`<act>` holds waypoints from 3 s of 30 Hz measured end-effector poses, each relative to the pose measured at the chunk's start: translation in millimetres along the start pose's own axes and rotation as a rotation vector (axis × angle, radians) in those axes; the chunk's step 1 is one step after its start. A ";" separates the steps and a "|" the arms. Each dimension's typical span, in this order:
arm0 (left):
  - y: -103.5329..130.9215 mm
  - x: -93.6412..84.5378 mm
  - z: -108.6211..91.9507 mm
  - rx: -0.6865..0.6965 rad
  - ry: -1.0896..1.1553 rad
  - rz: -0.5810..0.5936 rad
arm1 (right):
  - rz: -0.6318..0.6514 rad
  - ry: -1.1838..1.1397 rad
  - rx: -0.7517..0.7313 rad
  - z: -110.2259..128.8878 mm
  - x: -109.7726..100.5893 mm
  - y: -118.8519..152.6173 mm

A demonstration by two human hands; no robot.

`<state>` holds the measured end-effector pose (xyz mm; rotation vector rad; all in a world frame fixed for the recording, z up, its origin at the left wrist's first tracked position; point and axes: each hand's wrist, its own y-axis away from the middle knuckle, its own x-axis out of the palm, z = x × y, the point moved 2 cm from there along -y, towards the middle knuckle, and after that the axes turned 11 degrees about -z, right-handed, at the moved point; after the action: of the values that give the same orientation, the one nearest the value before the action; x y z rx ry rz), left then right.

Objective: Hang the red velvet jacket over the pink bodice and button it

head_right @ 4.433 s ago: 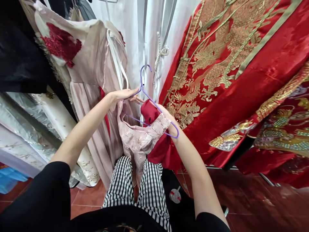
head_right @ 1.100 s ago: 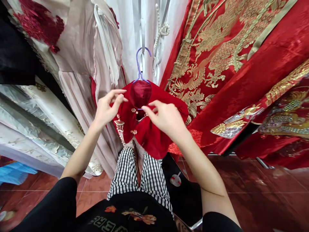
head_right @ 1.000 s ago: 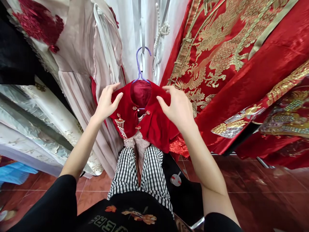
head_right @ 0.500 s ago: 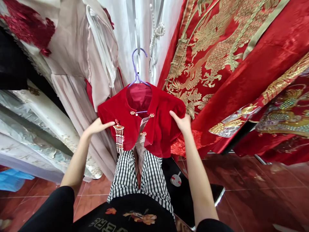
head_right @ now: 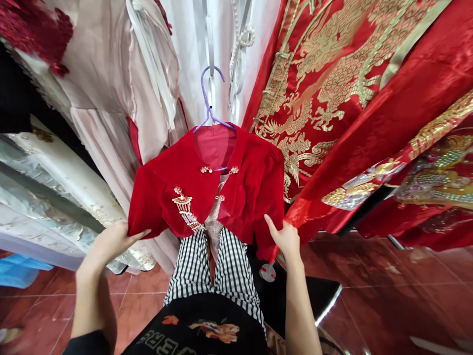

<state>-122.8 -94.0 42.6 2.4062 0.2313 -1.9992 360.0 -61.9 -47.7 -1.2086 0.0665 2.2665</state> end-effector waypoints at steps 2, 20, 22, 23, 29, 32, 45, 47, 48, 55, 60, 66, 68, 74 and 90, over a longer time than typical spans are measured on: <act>11.1 -10.4 10.1 -0.006 0.052 0.091 | -0.062 0.010 0.032 -3.3 -12.1 5.4; -63.8 8.2 -186.6 0.267 0.843 -0.728 | -0.152 -0.699 -0.566 155.1 -16.2 -3.0; -81.8 25.8 -213.3 0.124 0.894 -0.899 | -0.168 -0.702 -0.593 171.9 -4.2 -8.2; -90.9 35.2 -221.9 0.051 0.901 -0.946 | -0.189 -0.709 -0.579 177.2 1.5 -10.8; -122.3 69.3 -216.0 -0.031 0.911 -0.975 | -0.234 -0.749 -0.540 187.0 17.6 -18.7; -119.5 69.7 -202.5 0.056 0.949 -1.028 | -0.230 -0.747 -0.557 189.1 17.9 -21.5; -104.8 46.5 -191.2 0.158 0.981 -0.892 | -0.073 -0.842 -0.560 200.6 9.8 -21.1; -105.8 39.4 -194.1 0.173 1.021 -0.849 | -0.038 -0.885 -0.579 205.0 8.1 -18.6; -106.3 36.2 -195.3 0.187 1.030 -0.832 | -0.019 -0.902 -0.586 207.4 7.3 -16.8; -104.4 24.8 -190.4 0.298 1.109 -0.671 | 0.030 -0.908 -0.577 218.1 2.5 -7.8; -104.3 18.9 -186.9 0.373 1.131 -0.659 | 0.009 -0.938 -0.570 216.8 3.0 -9.6; -102.9 22.6 -187.6 0.374 1.149 -0.750 | -0.038 -1.008 -0.562 214.1 6.1 -8.6; -102.3 24.2 -187.8 0.349 1.140 -0.765 | -0.036 -1.024 -0.557 215.2 8.2 -7.8; -103.2 24.4 -189.2 0.337 1.133 -0.778 | -0.055 -1.048 -0.544 222.0 13.6 -5.4; -115.2 20.5 -185.4 0.506 1.116 -0.567 | -0.116 -1.021 -0.578 228.7 18.5 -14.2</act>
<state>48.7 40.3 67.7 3.8663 0.4707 -0.5077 187.7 26.2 76.2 -0.1308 -1.0525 2.5919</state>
